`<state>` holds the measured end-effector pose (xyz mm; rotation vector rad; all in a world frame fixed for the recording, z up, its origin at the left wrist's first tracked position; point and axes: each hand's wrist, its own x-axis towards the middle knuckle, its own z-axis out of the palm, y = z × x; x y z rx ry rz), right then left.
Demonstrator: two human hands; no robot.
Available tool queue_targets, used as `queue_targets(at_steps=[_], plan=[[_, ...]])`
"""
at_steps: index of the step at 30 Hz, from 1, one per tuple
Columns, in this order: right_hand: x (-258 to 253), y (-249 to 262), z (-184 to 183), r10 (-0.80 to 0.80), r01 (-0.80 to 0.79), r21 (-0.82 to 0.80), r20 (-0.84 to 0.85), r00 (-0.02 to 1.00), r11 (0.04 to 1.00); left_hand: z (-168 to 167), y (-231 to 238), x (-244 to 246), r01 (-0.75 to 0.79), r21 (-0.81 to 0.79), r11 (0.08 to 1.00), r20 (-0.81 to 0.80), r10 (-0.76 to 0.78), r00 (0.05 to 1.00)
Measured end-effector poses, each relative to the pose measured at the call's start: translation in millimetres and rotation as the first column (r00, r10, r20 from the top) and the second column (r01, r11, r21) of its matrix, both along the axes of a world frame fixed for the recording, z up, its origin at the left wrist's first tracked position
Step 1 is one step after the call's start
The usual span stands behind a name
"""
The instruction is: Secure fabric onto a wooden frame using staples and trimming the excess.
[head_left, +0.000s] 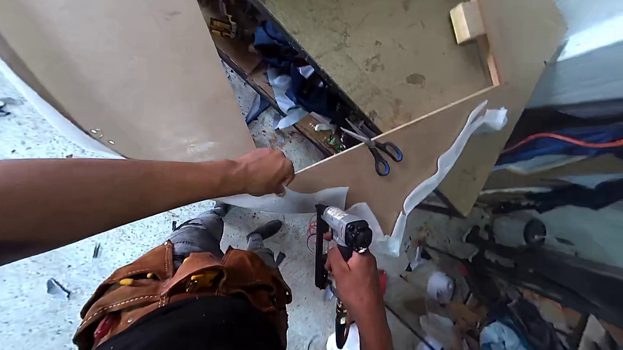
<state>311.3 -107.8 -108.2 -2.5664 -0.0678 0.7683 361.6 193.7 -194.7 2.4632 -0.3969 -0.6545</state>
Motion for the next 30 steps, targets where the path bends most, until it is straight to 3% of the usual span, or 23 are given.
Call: queue_targets(at_steps=[12,17,20,30], plan=[[-66,80,-18,-0.115,0.118,0.095,-0.038,0.993,0.988,4,7,8,0.106,-0.003,0.994,0.009,-0.106,0.994],[-90,100,-11,-0.153,0.153,0.110,-0.011,0.988,0.982,25,75,-45,0.265,0.042,0.963,0.041,-0.267,0.963],[-104,126,-20,-0.159,0.160,0.114,-0.018,0.987,0.980,22,122,-62,0.280,0.096,0.955,0.016,-0.283,0.959],[-137,202,-16,-0.182,0.181,0.092,0.006,0.983,0.979,9,131,-36,0.261,0.060,0.964,0.057,-0.264,0.963]])
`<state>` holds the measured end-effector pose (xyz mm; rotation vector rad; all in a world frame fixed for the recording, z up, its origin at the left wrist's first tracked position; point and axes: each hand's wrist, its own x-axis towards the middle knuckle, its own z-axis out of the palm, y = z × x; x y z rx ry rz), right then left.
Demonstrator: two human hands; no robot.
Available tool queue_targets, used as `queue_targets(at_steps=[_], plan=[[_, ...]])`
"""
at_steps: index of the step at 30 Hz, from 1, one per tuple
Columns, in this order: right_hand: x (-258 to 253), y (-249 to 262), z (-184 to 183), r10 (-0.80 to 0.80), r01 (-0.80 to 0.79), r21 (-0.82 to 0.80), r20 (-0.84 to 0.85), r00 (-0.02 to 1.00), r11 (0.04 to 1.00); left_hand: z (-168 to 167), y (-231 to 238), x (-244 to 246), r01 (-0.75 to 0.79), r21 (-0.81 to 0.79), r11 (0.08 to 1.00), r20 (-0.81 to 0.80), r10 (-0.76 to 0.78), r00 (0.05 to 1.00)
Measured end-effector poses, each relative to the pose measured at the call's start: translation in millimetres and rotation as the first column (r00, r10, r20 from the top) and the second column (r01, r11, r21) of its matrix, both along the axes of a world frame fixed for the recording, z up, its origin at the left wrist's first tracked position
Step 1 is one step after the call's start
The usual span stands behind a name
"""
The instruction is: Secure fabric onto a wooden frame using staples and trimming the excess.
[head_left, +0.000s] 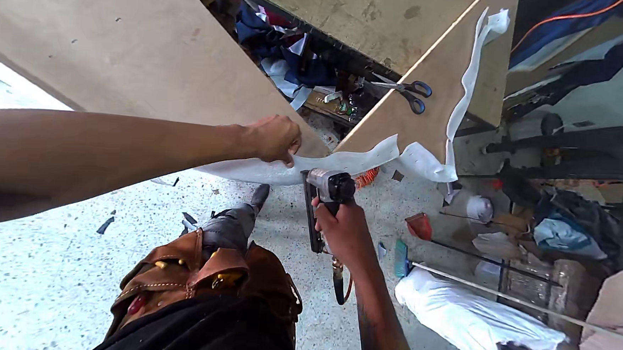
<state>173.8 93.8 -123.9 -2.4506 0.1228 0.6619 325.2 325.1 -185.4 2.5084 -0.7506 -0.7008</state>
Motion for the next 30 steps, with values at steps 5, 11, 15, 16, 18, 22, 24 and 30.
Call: queue_targets(at_steps=[5,11,15,16,18,22,24,30], plan=[[-18,24,5,-0.030,0.031,0.034,-0.013,0.999,0.999,9,39,-24,0.061,-0.043,0.997,-0.020,-0.062,0.998],[-37,78,-6,-0.079,0.076,0.082,0.037,0.996,0.994,10,123,-46,0.075,0.054,0.996,-0.011,-0.074,0.997],[-43,107,2,-0.134,0.133,0.062,0.005,0.991,0.989,-1,125,-30,0.095,0.000,0.995,0.012,-0.095,0.995],[-47,116,3,-0.140,0.140,0.067,-0.005,0.990,0.988,-3,126,-28,0.100,-0.014,0.995,0.011,-0.100,0.995],[-53,137,-1,-0.159,0.160,0.076,-0.017,0.987,0.984,-4,127,-23,0.126,-0.032,0.991,0.005,-0.126,0.992],[-56,173,-1,-0.268,0.270,0.095,-0.032,0.963,0.958,-5,137,-10,0.222,-0.101,0.970,-0.006,-0.224,0.975],[-61,190,-2,-0.319,0.321,0.107,-0.039,0.947,0.941,-3,152,-6,0.260,-0.152,0.954,-0.040,-0.269,0.962],[-76,246,0,-0.437,0.435,0.133,-0.018,0.899,0.890,7,253,-13,0.467,-0.053,0.883,-0.112,-0.469,0.876]])
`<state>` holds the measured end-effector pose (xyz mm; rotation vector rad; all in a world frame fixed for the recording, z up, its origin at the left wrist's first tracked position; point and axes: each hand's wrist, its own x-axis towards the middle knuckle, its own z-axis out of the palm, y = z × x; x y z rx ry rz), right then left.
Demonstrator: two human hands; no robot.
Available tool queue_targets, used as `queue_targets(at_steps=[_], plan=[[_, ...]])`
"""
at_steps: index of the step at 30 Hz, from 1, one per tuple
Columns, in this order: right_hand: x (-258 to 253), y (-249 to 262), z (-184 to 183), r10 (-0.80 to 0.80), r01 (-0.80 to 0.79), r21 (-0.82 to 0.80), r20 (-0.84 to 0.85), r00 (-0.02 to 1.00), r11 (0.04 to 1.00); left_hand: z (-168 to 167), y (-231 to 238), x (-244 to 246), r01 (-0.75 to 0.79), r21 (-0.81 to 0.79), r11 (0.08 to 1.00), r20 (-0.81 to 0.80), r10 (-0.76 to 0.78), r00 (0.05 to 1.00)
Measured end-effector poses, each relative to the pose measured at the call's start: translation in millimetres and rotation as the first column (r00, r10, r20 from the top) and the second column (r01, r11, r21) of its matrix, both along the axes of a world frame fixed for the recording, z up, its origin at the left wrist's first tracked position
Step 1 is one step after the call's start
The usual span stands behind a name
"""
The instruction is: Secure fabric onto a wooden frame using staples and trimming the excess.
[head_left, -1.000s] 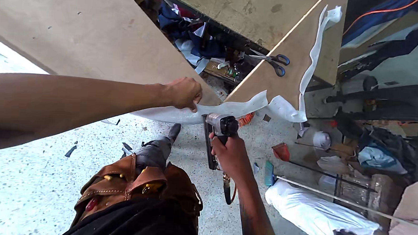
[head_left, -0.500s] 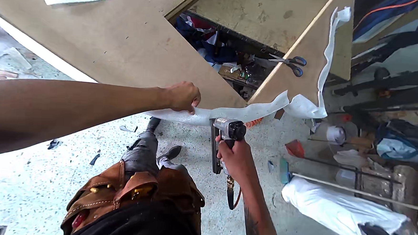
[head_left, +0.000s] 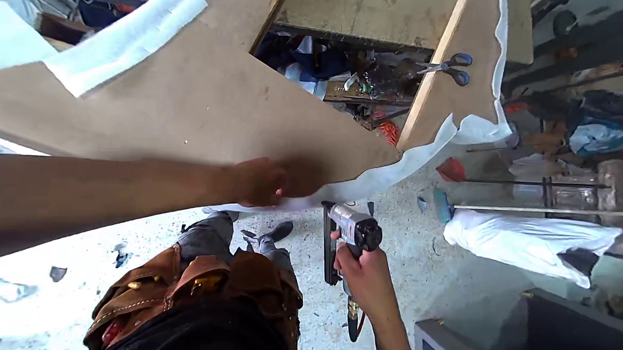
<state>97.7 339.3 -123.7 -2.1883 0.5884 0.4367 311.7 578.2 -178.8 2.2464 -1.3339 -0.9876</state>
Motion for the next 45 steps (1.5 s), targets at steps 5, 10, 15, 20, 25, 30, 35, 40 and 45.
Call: queue_targets(at_steps=[5,10,15,20,25,30,35,40,45], plan=[[3,45,-4,-0.069,0.069,-0.018,0.003,0.998,0.997,-1,5,19,0.050,0.022,0.999,0.008,-0.050,0.999],[-6,85,-10,-0.119,0.118,0.013,0.003,0.993,0.993,-10,5,20,0.048,-0.028,0.998,0.037,-0.047,0.998],[-15,119,-5,-0.190,0.188,0.037,0.036,0.981,0.981,6,65,16,0.121,-0.003,0.993,0.013,-0.121,0.993],[-13,164,-14,-0.216,0.215,0.026,0.015,0.976,0.976,9,145,25,0.103,0.083,0.991,0.035,-0.106,0.994],[-9,221,-13,-0.221,0.221,0.033,0.006,0.975,0.975,-5,146,35,0.084,0.029,0.996,0.098,-0.086,0.991],[-4,270,-8,-0.259,0.257,0.039,0.061,0.964,0.966,0,156,36,0.080,0.014,0.997,0.125,-0.081,0.989],[-2,312,-5,-0.276,0.275,0.033,0.047,0.960,0.961,4,192,40,0.082,0.010,0.997,0.085,-0.083,0.993],[5,357,-8,-0.285,0.280,0.075,0.064,0.956,0.957,13,275,63,0.146,0.124,0.982,0.087,-0.157,0.984],[28,395,-2,-0.272,0.270,0.044,0.057,0.961,0.962,8,283,76,0.118,0.070,0.991,0.096,-0.124,0.988]])
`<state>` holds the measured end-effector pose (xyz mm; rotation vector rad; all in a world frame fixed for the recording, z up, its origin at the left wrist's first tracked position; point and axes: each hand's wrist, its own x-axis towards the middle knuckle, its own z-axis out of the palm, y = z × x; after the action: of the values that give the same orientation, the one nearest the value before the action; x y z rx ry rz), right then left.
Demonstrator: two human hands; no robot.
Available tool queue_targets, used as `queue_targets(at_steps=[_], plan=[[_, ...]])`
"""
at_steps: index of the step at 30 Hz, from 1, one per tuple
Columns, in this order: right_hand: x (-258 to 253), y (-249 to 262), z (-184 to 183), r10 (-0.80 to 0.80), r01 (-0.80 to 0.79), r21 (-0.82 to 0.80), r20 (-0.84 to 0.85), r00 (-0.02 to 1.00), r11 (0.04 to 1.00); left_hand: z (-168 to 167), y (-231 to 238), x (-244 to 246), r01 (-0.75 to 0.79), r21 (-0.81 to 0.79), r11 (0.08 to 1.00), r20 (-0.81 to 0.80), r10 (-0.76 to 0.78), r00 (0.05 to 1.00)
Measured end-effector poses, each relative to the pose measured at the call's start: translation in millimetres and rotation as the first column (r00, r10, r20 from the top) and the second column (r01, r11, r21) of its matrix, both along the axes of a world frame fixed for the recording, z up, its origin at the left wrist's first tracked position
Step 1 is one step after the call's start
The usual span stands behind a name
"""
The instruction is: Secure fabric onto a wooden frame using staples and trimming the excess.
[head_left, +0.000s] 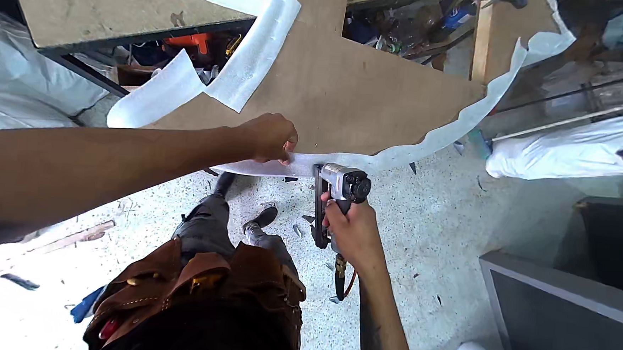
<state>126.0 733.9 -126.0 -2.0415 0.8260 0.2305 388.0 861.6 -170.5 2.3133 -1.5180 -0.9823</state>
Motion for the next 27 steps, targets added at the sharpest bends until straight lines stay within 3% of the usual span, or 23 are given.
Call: queue_targets(at_steps=[4,9,16,19,21,24,27], plan=[[19,37,1,-0.041,0.042,0.022,-0.044,0.998,0.999,0,31,21,0.030,-0.020,0.999,-0.018,-0.031,0.999],[39,97,2,-0.088,0.091,0.037,-0.059,0.994,0.995,6,110,62,0.230,0.060,0.971,0.022,-0.232,0.973],[72,185,0,-0.224,0.228,0.043,-0.073,0.972,0.973,4,117,90,0.287,0.044,0.957,-0.021,-0.287,0.958],[81,211,2,-0.291,0.293,0.049,-0.044,0.956,0.955,14,144,106,0.309,0.036,0.951,-0.083,-0.305,0.949],[84,228,6,-0.308,0.310,0.053,-0.039,0.950,0.949,26,171,113,0.374,0.119,0.920,-0.126,-0.359,0.925],[95,251,-1,-0.300,0.303,0.052,-0.071,0.951,0.951,24,197,127,0.447,0.189,0.874,-0.063,-0.444,0.894],[110,265,1,-0.286,0.289,0.035,-0.079,0.955,0.957,9,197,142,0.402,0.164,0.901,-0.016,-0.405,0.914]])
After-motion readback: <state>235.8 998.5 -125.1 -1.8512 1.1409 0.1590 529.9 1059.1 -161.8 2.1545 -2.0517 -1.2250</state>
